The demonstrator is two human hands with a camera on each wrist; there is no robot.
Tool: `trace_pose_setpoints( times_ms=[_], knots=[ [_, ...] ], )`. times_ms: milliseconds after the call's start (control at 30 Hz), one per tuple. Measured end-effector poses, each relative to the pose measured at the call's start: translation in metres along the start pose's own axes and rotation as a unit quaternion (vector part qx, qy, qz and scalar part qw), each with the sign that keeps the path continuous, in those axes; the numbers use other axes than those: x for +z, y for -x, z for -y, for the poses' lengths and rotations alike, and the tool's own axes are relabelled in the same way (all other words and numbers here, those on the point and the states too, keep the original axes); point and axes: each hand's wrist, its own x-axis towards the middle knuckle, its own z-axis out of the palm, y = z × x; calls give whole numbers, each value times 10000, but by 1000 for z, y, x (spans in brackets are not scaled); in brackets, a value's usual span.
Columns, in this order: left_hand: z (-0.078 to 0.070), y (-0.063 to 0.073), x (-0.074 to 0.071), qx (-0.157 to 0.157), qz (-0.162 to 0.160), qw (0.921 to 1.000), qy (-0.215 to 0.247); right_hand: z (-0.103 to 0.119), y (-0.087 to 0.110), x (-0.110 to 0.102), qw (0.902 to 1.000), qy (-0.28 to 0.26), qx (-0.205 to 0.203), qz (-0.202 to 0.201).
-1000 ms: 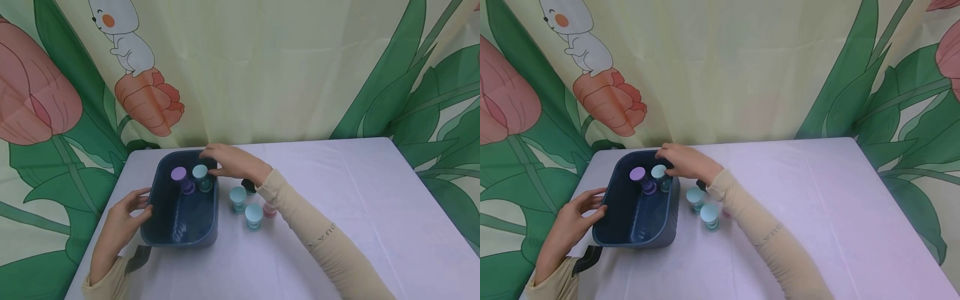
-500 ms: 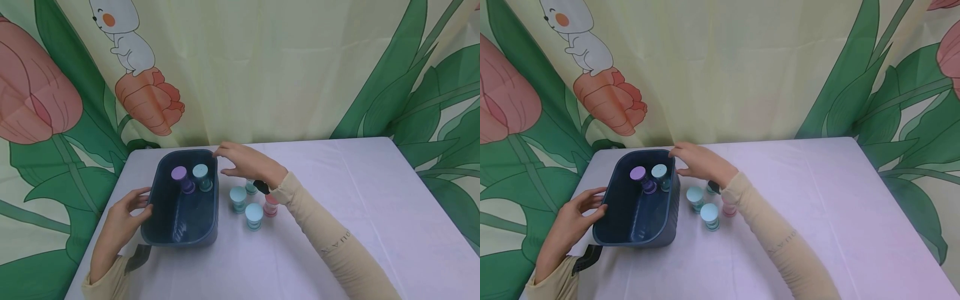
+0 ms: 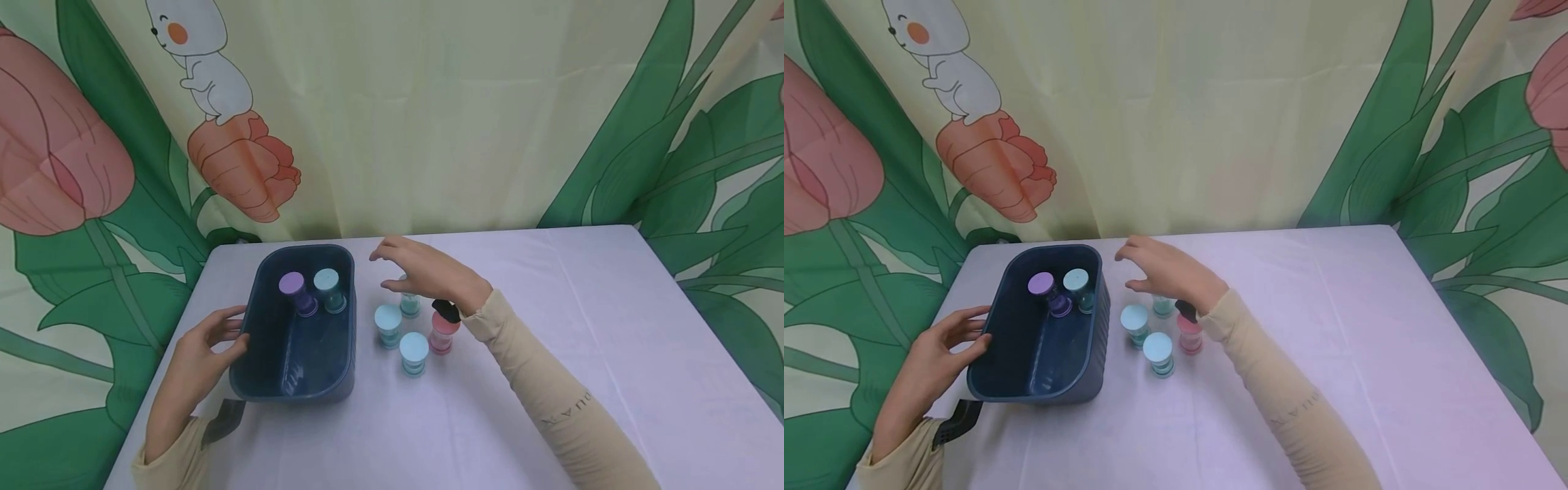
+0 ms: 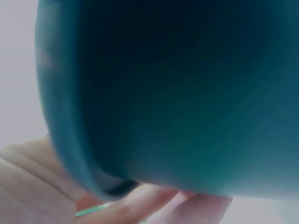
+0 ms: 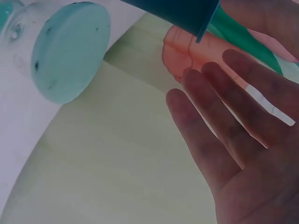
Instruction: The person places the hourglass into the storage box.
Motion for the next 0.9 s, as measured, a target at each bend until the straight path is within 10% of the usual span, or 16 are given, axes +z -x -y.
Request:
trace_pose_setpoints(
  times_ms=[900],
  knots=[
    [0,1,-1,-43,35,10000,-1,-29,28,11,9966,-623,515,163]
  ],
)
